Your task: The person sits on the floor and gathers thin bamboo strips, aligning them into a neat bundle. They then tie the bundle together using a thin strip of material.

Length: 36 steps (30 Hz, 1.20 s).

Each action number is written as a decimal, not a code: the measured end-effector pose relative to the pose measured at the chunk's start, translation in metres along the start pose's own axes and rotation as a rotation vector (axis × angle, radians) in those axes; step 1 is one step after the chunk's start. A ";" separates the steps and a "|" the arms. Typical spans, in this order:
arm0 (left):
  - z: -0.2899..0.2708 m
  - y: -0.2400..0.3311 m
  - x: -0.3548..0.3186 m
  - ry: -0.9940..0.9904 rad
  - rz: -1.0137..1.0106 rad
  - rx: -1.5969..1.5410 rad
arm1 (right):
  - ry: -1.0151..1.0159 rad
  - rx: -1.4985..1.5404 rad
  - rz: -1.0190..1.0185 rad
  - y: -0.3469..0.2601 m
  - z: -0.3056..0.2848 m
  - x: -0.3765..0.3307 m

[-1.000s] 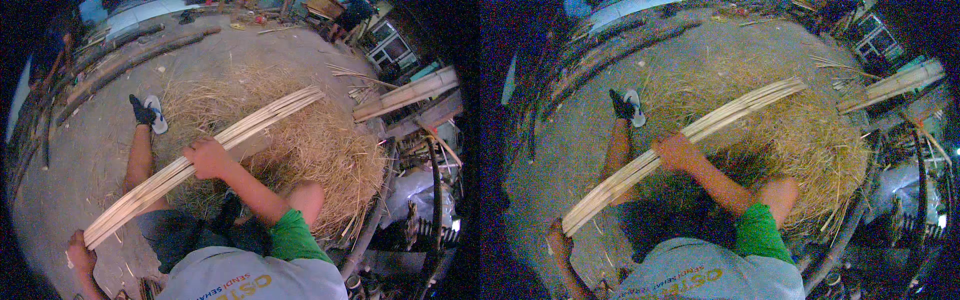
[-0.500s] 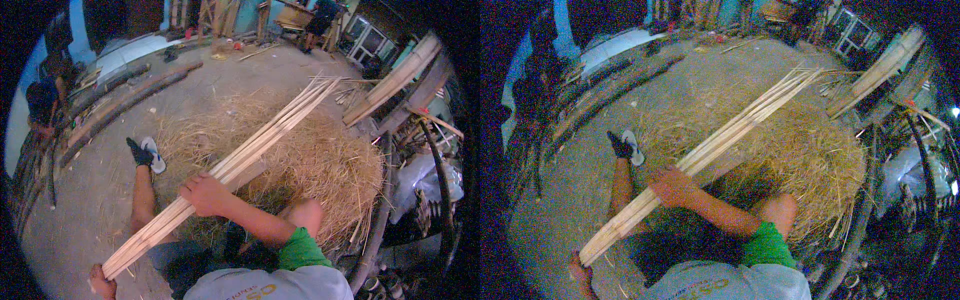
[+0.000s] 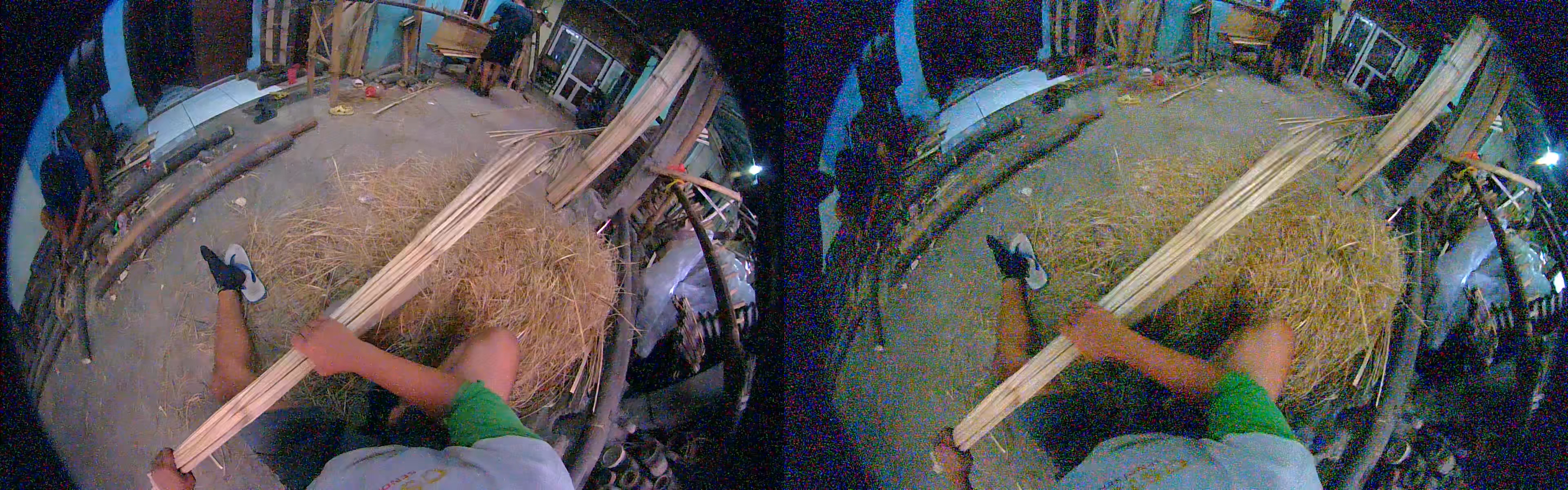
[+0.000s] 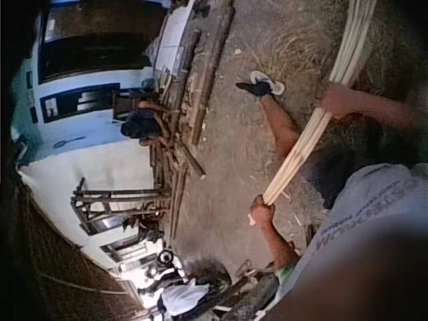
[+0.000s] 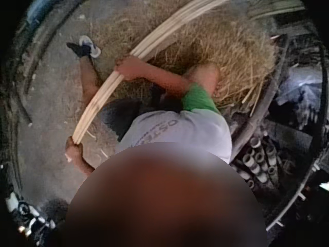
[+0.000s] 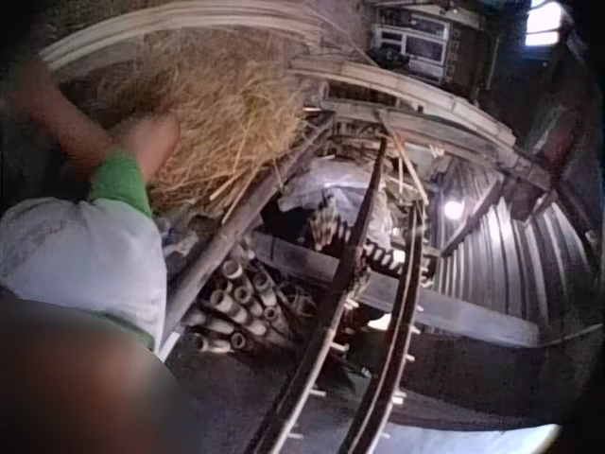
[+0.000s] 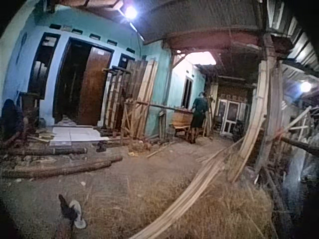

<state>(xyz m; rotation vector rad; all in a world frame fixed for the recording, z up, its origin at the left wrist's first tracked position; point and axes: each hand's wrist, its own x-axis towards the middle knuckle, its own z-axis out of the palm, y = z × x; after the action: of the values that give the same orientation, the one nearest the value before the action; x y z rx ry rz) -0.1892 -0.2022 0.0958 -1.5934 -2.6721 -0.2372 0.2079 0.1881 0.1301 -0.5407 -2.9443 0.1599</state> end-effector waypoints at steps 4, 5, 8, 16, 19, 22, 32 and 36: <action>-0.036 0.018 0.009 -0.022 0.040 0.168 | -0.238 0.099 0.132 0.004 0.053 0.004; -0.042 0.023 0.015 -0.054 0.078 0.213 | -0.207 0.157 0.138 0.009 0.066 0.004; -0.054 0.036 0.032 -0.248 0.045 0.320 | -0.274 0.208 0.185 0.014 0.094 0.005; 0.003 0.195 0.100 0.017 0.302 -0.097 | -0.322 0.053 0.188 0.007 0.125 0.005; 0.067 0.285 0.126 0.119 0.419 -0.224 | -0.334 0.058 0.236 -0.003 0.137 0.002; 0.114 0.322 0.128 -0.628 0.275 -0.031 | -0.348 0.037 0.162 -0.001 0.133 -0.004; 0.135 0.321 0.121 -0.489 0.295 -0.112 | -0.152 0.242 0.365 0.000 0.125 -0.009; 0.156 0.316 0.119 -0.271 0.272 -0.169 | 0.058 0.245 0.312 -0.001 0.139 -0.005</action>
<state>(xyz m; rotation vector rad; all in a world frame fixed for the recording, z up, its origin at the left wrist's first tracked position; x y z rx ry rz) 0.0406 0.0711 -0.0091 -2.1604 -2.6348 -0.2622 0.1900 0.1750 -0.0069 -0.9412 -2.7109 0.5196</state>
